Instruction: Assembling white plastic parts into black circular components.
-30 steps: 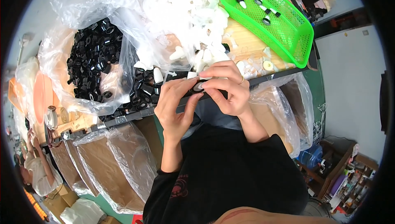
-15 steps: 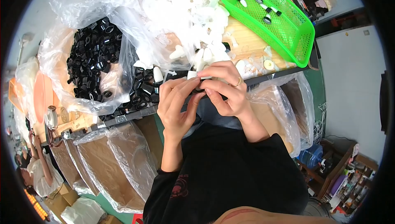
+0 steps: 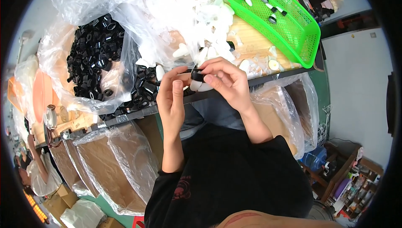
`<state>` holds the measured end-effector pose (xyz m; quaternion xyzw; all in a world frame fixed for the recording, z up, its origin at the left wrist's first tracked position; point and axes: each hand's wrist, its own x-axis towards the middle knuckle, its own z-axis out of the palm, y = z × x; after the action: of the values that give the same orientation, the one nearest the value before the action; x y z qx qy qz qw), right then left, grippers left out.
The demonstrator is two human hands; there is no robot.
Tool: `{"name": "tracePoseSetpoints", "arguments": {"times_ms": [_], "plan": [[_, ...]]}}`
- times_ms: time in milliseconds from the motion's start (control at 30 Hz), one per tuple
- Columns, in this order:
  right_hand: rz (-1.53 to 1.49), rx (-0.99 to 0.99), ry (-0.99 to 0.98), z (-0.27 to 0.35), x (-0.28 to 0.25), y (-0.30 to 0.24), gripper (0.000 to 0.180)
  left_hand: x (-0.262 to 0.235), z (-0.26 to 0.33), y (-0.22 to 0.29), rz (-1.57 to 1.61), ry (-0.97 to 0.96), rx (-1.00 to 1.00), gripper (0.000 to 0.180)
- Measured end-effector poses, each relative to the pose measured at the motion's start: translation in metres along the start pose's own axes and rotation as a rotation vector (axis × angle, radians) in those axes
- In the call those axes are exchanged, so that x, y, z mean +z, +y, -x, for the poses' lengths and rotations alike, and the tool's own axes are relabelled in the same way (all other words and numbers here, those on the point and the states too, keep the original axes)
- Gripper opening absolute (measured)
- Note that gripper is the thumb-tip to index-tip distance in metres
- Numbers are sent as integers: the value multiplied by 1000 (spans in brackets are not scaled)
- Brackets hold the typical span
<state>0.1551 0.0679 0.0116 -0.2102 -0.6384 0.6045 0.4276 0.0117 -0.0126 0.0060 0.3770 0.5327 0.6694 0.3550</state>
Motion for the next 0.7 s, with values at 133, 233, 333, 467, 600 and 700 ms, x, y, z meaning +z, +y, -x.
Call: {"name": "tracePoseSetpoints", "arguments": {"times_ms": [133, 233, 333, 467, 600, 700], "plan": [[-304, 192, 171, 1, 5, 4, 15, 2, 3, 0, 148, -152, -212, 16], [-320, 260, 207, 2, 7, 5, 15, 3, 5, -4, 159, -138, -224, 12], [-337, 272, 223, 2, 8, 6, 17, 3, 5, -4, 158, -75, -233, 7], [-332, 308, 234, 4, 4, 7, 18, -2, 5, -4, 180, -24, -183, 4], [-365, 286, 246, 4, 9, 4, 17, -5, 7, -6, 128, 28, -84, 5], [-301, 279, 248, 4, 11, 2, 17, 1, 8, -2, 92, 64, -40, 5]]}}
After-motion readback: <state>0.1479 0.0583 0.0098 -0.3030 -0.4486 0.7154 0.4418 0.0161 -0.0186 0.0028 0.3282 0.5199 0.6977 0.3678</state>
